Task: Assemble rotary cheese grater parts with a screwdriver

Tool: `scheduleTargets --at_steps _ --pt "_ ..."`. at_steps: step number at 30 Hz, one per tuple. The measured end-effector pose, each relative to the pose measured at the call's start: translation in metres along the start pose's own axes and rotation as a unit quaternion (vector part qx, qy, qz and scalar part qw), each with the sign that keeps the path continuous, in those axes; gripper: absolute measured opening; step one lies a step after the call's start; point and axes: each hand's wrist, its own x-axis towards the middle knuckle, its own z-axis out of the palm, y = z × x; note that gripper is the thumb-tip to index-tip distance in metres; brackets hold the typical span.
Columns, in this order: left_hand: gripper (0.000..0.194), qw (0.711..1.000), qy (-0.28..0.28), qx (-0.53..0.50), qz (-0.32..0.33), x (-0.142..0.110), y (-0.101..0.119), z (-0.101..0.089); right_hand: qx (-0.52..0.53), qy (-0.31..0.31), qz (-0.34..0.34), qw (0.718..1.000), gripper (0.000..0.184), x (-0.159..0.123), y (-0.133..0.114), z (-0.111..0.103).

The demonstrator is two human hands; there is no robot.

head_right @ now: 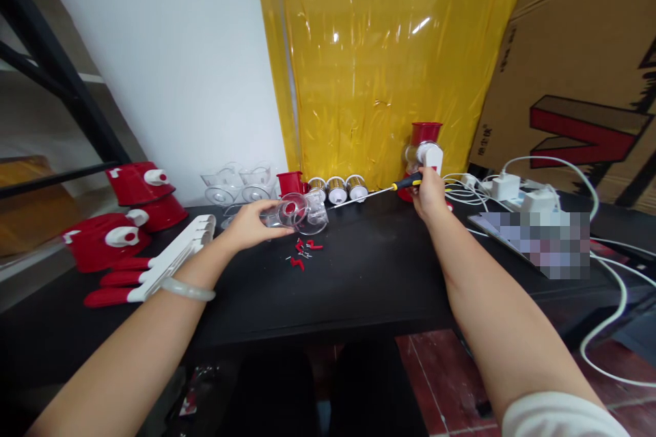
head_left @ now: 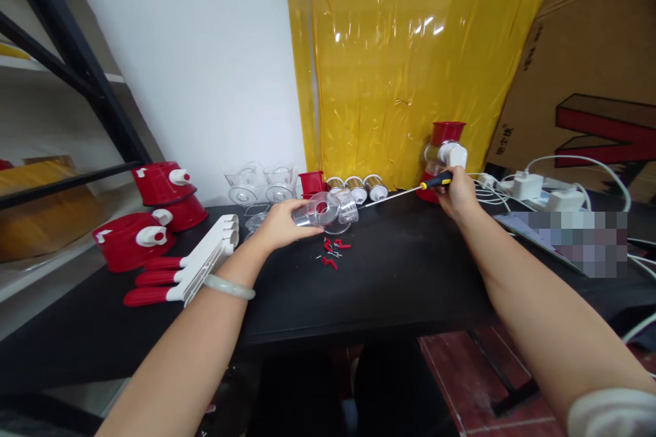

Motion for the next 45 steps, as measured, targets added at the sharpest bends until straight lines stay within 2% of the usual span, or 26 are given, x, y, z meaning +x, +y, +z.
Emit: scheduleTargets --at_steps 7,19,24,31,36,40,45 --pt "0.058 1.000 -0.004 -0.018 -0.008 0.000 -0.003 0.003 0.002 0.014 0.008 1.000 0.021 -0.006 -0.002 0.006" --pt "0.060 0.999 -0.011 -0.032 -0.022 0.000 -0.006 0.003 -0.003 0.030 -0.019 0.999 0.023 -0.001 0.005 0.005" --pt "0.059 0.998 -0.026 -0.047 -0.035 0.000 -0.003 0.003 -0.023 0.011 -0.027 0.999 0.022 -0.008 0.004 0.009" --pt "0.064 1.000 -0.013 -0.025 -0.011 0.000 -0.007 0.005 -0.012 -0.008 -0.041 0.999 0.019 -0.012 0.001 0.013" --pt "0.062 1.000 -0.008 -0.025 0.009 0.000 -0.008 0.006 -0.098 0.009 -0.072 0.993 0.025 -0.006 0.005 0.007" --pt "0.059 1.000 -0.004 -0.020 0.016 -0.001 -0.007 0.006 -0.195 0.011 -0.108 0.975 0.034 -0.009 0.001 0.000" --pt "0.066 0.999 0.016 0.023 0.018 -0.001 -0.005 0.004 -0.269 0.004 -0.138 0.953 0.043 -0.013 -0.007 -0.001"
